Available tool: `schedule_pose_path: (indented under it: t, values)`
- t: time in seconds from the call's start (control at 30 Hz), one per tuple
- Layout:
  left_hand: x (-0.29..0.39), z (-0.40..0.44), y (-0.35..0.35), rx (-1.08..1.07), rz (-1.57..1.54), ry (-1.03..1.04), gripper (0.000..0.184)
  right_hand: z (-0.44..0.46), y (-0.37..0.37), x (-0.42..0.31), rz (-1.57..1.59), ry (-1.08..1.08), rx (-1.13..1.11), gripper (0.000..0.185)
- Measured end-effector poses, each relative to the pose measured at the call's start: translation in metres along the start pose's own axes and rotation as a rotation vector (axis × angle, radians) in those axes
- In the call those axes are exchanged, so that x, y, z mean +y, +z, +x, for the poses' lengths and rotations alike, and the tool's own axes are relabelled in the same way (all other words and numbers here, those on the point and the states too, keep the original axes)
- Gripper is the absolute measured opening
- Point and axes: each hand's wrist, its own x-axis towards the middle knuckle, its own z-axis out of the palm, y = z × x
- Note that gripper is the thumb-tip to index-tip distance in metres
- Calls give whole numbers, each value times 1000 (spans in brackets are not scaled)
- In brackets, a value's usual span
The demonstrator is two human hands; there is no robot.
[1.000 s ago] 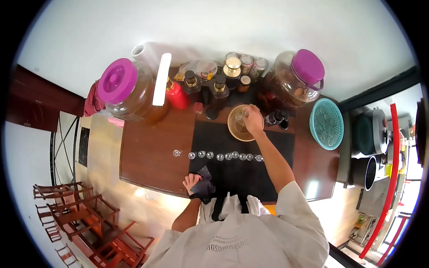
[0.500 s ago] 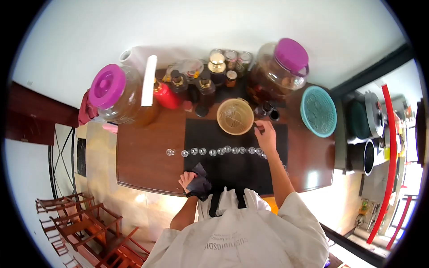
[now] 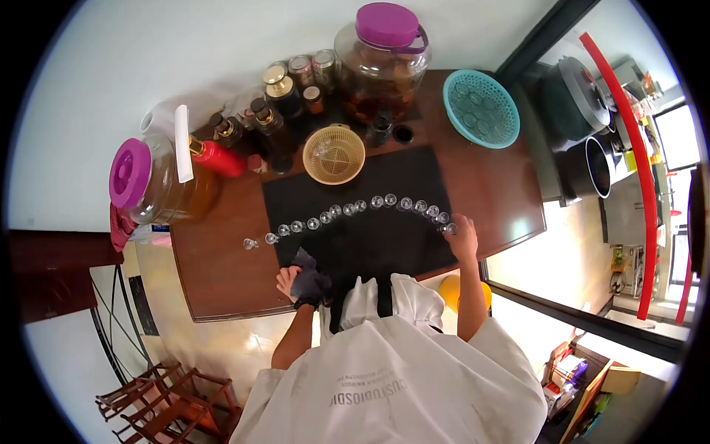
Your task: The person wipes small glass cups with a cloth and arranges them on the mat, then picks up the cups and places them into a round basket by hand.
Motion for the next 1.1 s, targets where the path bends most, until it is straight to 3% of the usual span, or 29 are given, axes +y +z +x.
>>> schedule_pose_path:
  t: [0.17, 0.3, 0.5, 0.7, 0.87, 0.97, 1.1]
  values:
    - [-3, -1, -1, -9, 1, -2, 23, 2, -1, 8, -108, 79, -58, 38]
    - [-12, 2, 14, 8, 28, -15, 29, 12, -33, -29, -143, 63, -10, 31]
    - [-5, 1, 5, -10, -16, -31, 16, 45, -43, -116, 17, -157, 50, 26]
    - [-6, 2, 5, 16, -69, -24, 16, 96, 22, -194, 227, -511, -58, 25]
    - [-9, 1, 10, 118, -118, 10, 13, 126, 89, -250, 31, -580, -259, 28]
    - [-4, 2, -2, 107, -145, 8, 13, 143, 127, -261, -101, -711, -198, 28]
    - [-11, 1, 8, 146, -184, 41, 13, 159, 152, -270, -238, -704, -242, 34]
